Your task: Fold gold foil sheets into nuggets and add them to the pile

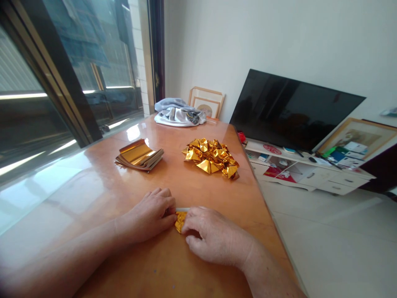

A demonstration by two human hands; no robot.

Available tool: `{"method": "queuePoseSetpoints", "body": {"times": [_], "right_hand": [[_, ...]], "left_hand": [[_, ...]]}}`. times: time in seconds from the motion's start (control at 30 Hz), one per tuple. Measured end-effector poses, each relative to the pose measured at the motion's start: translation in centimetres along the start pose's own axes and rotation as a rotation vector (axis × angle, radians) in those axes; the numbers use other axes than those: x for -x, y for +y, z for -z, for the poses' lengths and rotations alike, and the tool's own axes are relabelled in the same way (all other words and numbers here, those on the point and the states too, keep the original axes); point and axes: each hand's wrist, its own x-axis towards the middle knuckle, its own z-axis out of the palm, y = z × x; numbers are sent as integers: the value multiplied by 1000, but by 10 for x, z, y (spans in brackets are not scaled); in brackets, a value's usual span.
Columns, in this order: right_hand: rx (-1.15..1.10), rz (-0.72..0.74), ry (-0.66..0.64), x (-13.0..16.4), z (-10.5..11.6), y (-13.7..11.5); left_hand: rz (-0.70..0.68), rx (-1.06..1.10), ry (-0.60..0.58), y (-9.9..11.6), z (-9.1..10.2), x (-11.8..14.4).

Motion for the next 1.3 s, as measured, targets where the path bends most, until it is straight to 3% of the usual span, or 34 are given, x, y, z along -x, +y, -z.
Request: {"method": "queuePoseSetpoints", "body": {"times": [0.67, 1.3], "right_hand": [[69, 28, -34, 5, 3, -15], [85, -3, -36, 7, 2, -16]], "left_hand": [[12, 64, 11, -4, 0, -1], [99, 120, -80, -11, 21, 3]]}}
